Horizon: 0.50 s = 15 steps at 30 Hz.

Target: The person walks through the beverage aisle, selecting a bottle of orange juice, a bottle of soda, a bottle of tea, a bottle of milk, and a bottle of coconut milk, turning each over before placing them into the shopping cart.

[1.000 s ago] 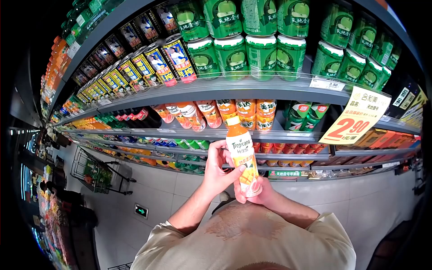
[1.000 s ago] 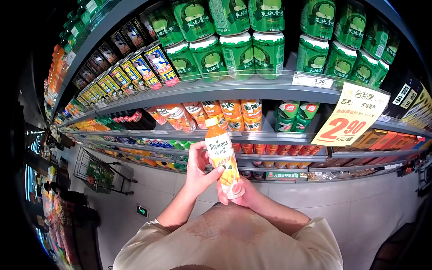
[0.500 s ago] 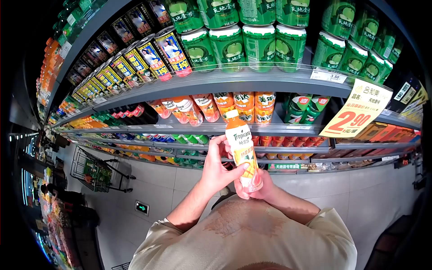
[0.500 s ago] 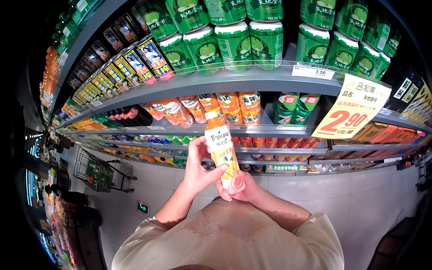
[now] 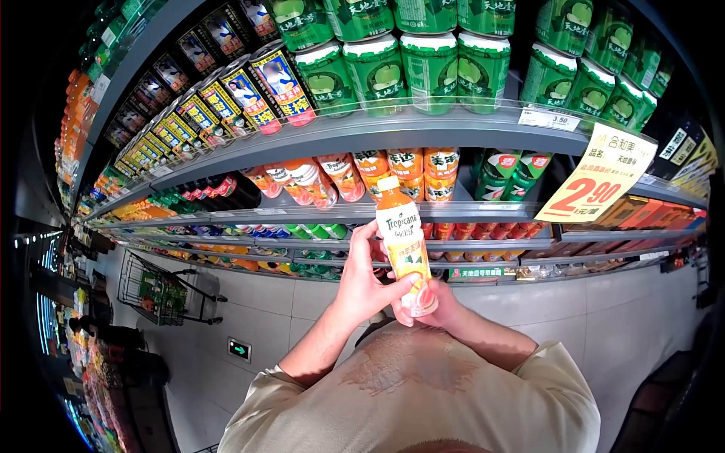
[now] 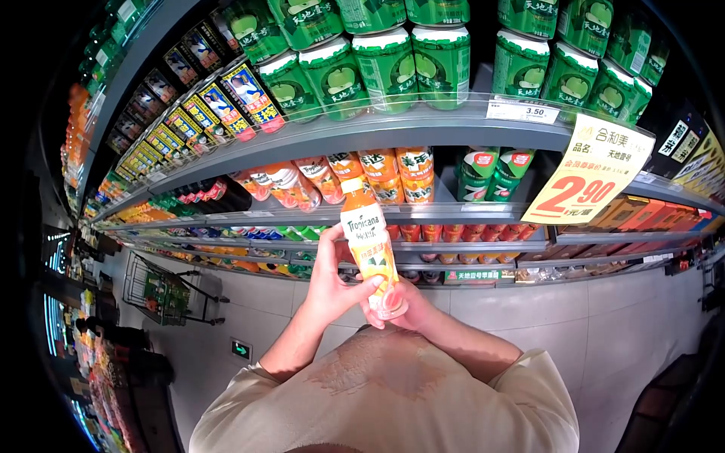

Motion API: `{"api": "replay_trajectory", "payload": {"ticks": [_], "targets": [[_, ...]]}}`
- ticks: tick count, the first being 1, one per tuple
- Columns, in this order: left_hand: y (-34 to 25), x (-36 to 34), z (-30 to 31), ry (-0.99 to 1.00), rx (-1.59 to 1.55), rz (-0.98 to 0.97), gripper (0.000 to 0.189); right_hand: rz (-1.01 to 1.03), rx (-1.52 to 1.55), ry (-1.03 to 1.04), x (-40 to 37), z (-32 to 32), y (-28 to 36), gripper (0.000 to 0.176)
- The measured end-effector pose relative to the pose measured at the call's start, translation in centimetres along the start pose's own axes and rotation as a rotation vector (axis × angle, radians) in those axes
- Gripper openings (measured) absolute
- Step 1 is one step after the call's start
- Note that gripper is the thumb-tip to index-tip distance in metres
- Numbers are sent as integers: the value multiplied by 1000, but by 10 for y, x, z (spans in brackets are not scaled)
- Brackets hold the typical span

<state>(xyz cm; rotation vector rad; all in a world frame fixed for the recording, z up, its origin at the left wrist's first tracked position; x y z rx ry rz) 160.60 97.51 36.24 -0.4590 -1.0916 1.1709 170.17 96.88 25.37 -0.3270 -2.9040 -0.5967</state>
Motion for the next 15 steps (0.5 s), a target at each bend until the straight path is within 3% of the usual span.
{"api": "replay_trajectory", "payload": {"ticks": [2, 3, 4, 6, 7, 8, 10, 12, 15], "targets": [[-7, 3, -3, -12, -33, 6, 90, 84, -221, -210, -3, 11, 6, 68], [-9, 3, -3, -28, -66, 10, 87, 290, -325, -424, -6, 13, 17, 61], [-5, 1, -5, -26, -66, 15, 87, 290, -320, -426, -5, 8, 19, 61], [27, -8, -10, -32, -175, 239, 78, 360, -1169, -711, -8, -14, 42, 62], [31, -7, -10, -24, -170, 237, 78, 274, -1188, -692, -4, -25, 44, 65], [37, -5, -10, -60, -359, 254, 67, 283, -1185, -695, -3, -25, 42, 65], [44, -3, -13, -141, -747, 287, 48, 408, -1180, -642, -6, -32, 42, 58], [35, 5, -17, -120, -1022, 287, 43, 194, -703, -517, 0, -11, 27, 45], [29, 10, -20, -108, -995, 249, 44, 84, -485, -429, 2, 15, 11, 43]]}}
Point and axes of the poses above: each hand's wrist, its own x-axis towards the middle knuckle, its own z-axis out of the back of the hand, y = z × x, the point moved 8 cm from there along x, towards the middle knuckle, and after that the axes turned 9 degrees about -z, right-handed, at the moved point
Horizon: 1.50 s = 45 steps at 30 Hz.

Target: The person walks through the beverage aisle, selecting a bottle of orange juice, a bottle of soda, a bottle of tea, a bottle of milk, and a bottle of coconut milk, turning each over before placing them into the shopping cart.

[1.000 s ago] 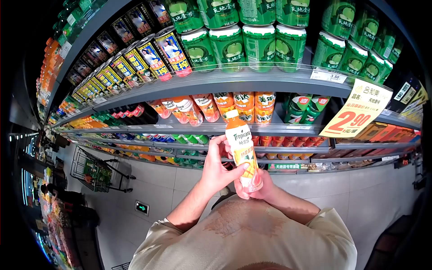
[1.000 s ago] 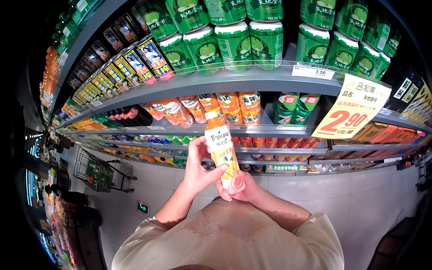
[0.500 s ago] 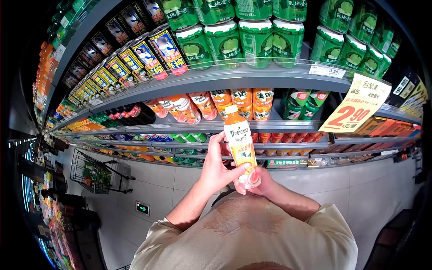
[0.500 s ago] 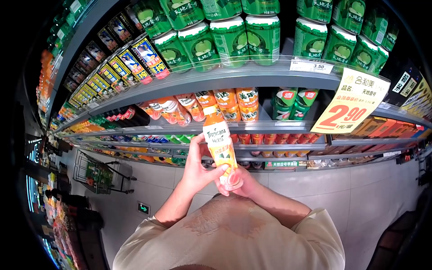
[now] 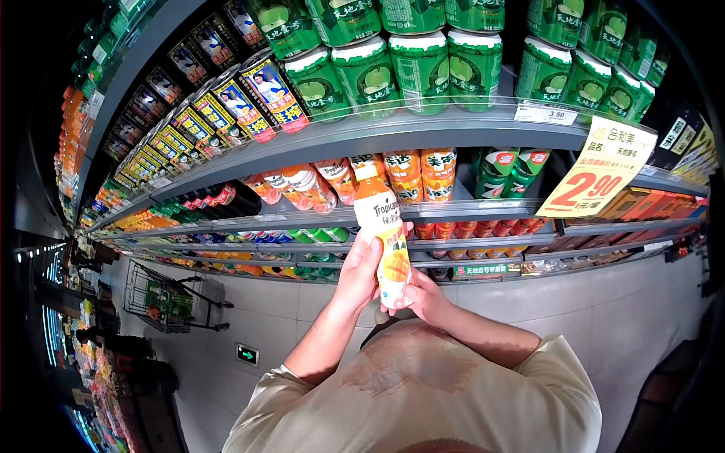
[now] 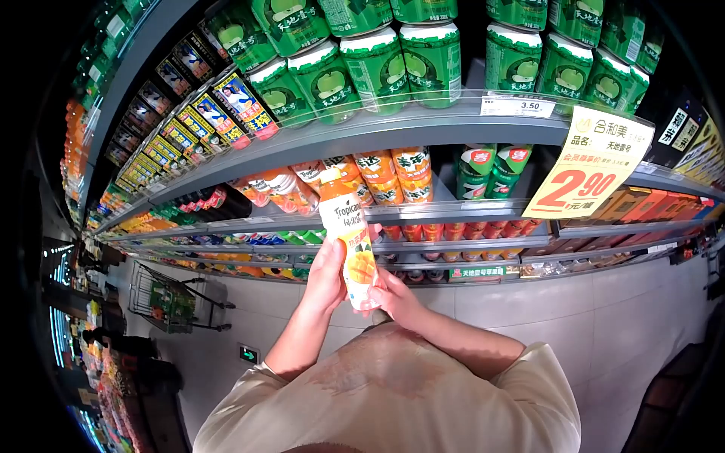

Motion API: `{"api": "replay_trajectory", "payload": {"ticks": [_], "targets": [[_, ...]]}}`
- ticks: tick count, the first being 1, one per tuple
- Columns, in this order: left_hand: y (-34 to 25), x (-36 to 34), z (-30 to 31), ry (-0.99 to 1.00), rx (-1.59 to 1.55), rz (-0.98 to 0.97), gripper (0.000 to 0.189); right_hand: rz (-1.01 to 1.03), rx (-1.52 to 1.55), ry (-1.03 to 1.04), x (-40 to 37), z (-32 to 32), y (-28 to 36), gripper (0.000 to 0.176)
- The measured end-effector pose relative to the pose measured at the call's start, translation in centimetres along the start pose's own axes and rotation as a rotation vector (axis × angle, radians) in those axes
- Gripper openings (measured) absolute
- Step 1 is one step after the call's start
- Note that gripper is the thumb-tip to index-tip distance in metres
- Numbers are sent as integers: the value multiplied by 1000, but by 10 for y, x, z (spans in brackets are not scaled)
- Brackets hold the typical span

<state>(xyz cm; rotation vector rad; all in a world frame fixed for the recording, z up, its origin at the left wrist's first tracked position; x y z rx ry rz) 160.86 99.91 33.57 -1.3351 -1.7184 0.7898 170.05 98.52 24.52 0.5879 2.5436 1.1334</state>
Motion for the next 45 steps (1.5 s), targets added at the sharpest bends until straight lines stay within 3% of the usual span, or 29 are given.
{"api": "replay_trajectory", "payload": {"ticks": [3, 5, 9, 14, 20, 22, 23, 25, 26, 31, 33, 37, 39, 41, 42, 43, 45], "targets": [[2, 1, -2, 41, 70, -39, 43, 58, -26, 44, -5, -12, 8, 44], [18, -5, 11, 14, 272, 35, 51, 297, -131, -131, -13, -14, 29, 45], [24, -4, 17, -54, 401, -31, 48, 324, -288, -302, -15, 9, 24, 49], [26, -6, 19, -83, 317, 35, 46, 283, -268, -298, -14, 10, 26, 49], [36, -5, 30, -173, 88, 89, 49, 456, -358, -322, -13, 17, 28, 44], [38, -3, 34, -204, 11, 102, 49, 333, 76, -158, 0, 21, 11, 53], [36, -3, 34, -204, 11, 101, 49, 333, 75, -158, 0, 24, 11, 53], [38, -6, 28, -146, -45, 164, 49, 144, 321, 220, 3, -2, 11, 65], [41, -6, 29, -153, -26, 145, 51, 13, 323, 234, 6, 4, -5, 80], [24, -4, 6, 20, 225, 49, 48, 204, 407, 82, 1, 5, 10, 73], [14, -5, 1, 75, 468, -40, 52, 320, -150, -160, -8, 11, 20, 71], [8, 3, 10, -90, 435, -72, 48, 418, -386, -212, -11, 11, 30, 72], [4, 6, 18, -98, 454, -114, 42, 379, -282, -160, -3, 17, 22, 72], [15, 10, 24, -108, 60, 74, 42, 237, 256, 80, 10, 13, 5, 81], [12, 12, 20, -37, 84, 80, 54, 175, 271, 49, 8, 5, 7, 86], [13, 12, 19, -40, 85, 81, 54, 173, 272, 50, 7, 7, 7, 86], [9, 15, 14, -50, 97, -30, 60, 22, 364, 313, 5, -5, 5, 83]]}}
Point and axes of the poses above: each hand's wrist, its own x-axis towards the middle knuckle, its own z-axis out of the back of the hand, y = z × x, the point moved 8 cm from there along x, towards the middle knuckle, and after that the axes turned 9 degrees about -z, right-handed, at the moved point
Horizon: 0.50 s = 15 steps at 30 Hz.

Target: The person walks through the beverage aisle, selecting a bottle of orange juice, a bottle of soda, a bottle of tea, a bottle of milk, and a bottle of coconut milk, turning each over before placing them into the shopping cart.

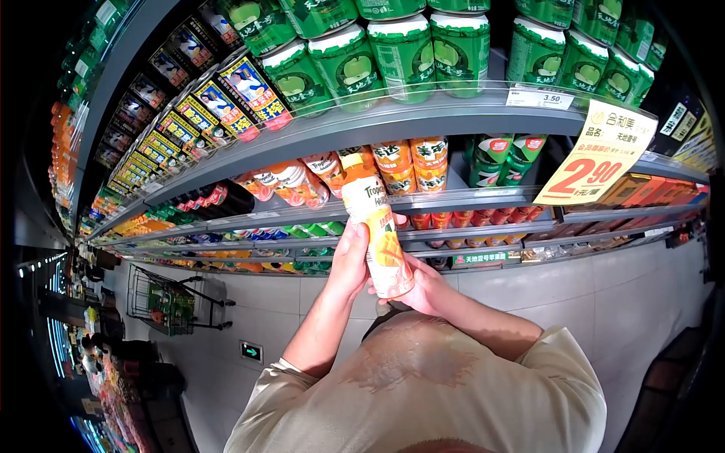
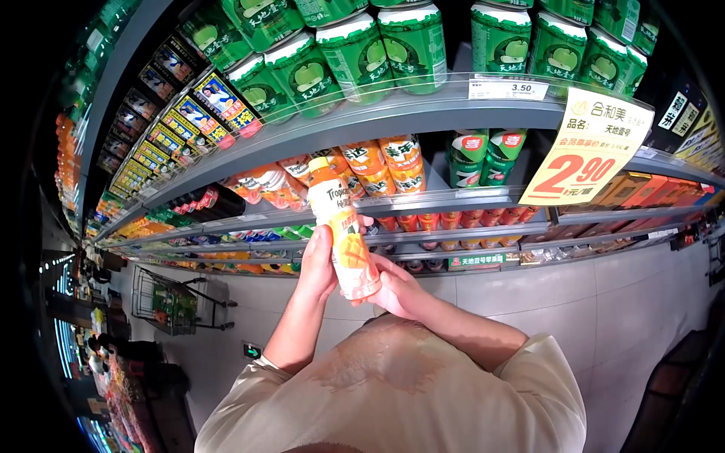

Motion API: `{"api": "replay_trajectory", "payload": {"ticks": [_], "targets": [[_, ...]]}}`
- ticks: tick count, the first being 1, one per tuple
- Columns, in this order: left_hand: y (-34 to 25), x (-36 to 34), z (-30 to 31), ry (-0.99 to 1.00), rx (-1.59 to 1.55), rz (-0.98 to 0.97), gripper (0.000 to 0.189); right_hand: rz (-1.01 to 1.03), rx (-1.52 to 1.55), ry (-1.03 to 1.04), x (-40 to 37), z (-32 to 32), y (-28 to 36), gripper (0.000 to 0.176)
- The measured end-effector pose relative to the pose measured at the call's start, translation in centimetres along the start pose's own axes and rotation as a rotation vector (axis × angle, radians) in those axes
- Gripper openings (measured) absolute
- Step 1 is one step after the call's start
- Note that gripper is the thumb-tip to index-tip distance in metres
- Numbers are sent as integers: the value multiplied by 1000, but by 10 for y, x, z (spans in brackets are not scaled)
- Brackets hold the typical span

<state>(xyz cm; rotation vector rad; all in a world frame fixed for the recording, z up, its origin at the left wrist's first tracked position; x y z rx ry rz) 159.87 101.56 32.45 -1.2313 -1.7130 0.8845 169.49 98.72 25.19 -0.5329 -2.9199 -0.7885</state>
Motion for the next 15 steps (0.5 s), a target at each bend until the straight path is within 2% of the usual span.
{"api": "replay_trajectory", "payload": {"ticks": [2, 5, 8, 10, 15], "targets": [[4, -1, 0, 51, 75, -6, 66, -45, 3, 34, -3, -7, 0, 80], [12, -3, -3, 79, -30, 20, 68, 34, -15, -19, -7, -4, 2, 75], [11, -4, -7, 96, -95, 7, 61, 64, -62, -98, -7, 8, 0, 79], [11, -4, -8, 95, -113, 9, 61, 137, -248, -230, -10, 10, 9, 78], [11, -5, -10, 106, -140, 11, 61, 163, -330, -243, -11, 18, 8, 79]]}}
Point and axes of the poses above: each hand's wrist, its own x-axis towards the middle knuckle, its own z-axis out of the back of the hand, y = z × x, the point moved 8 cm from there along x, towards the middle knuckle, and after that the axes turned 9 degrees about -z, right-handed, at the moved point
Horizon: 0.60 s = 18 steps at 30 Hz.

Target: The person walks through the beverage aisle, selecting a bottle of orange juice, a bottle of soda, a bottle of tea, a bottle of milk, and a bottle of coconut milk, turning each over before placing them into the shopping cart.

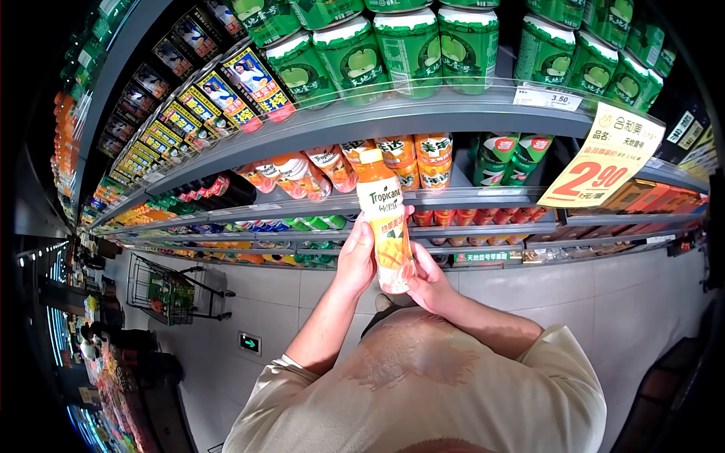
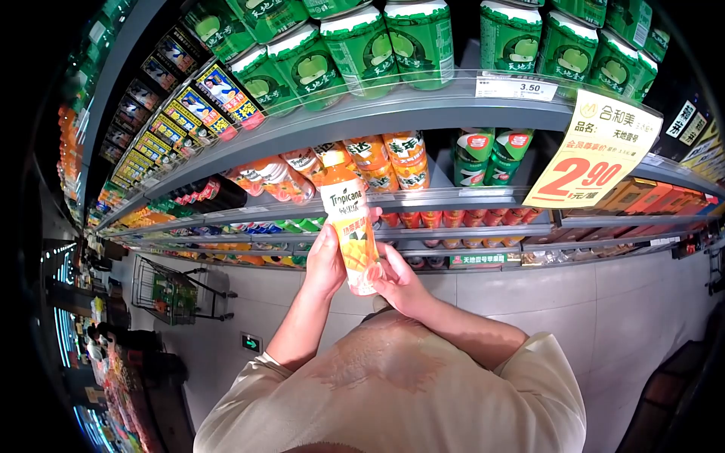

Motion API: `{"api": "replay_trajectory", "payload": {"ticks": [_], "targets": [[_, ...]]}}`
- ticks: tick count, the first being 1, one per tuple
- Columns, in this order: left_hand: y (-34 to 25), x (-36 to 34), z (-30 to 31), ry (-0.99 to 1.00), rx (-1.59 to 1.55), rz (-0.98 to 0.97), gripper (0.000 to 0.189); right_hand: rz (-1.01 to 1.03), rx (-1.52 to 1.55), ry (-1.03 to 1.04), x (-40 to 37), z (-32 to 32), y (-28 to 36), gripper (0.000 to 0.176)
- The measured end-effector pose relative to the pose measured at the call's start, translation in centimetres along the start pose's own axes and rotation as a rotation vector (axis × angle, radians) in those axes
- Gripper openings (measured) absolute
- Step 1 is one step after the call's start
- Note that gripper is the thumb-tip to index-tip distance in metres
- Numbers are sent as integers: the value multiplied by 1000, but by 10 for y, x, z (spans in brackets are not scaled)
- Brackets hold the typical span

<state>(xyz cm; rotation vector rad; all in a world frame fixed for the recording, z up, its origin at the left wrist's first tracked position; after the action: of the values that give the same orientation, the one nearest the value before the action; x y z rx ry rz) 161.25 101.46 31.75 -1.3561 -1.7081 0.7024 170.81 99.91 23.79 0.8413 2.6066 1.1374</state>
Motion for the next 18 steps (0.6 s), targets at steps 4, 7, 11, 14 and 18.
{"api": "replay_trajectory", "payload": {"ticks": [4, 7, 11, 14, 18], "targets": [[-10, -4, 9, -195, 145, -134, 53, -71, 312, 62, 5, -22, 20, 79], [-22, -10, 11, -324, 413, -305, 58, 45, 374, -9, 6, -1, 16, 66], [-22, -14, 4, -150, 440, -368, 65, -330, 835, 350, 3, -6, -14, 55], [-14, -17, -4, -42, 488, -303, 72, -575, 891, 275, -8, -26, -17, 59], [-4, -15, -4, -75, 278, -184, 57, -748, 849, 343, -17, -36, -30, 64]]}}
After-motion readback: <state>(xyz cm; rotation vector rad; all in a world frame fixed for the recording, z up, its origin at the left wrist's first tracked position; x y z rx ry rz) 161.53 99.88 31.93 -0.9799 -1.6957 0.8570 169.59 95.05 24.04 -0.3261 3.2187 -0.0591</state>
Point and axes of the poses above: each hand's wrist, its own x-axis towards the middle knuckle, its own z-axis out of the back of the hand, y = z × x, the point moved 8 cm from there along x, towards the middle knuckle, and after that the axes turned 9 degrees about -z, right-handed, at the moved point
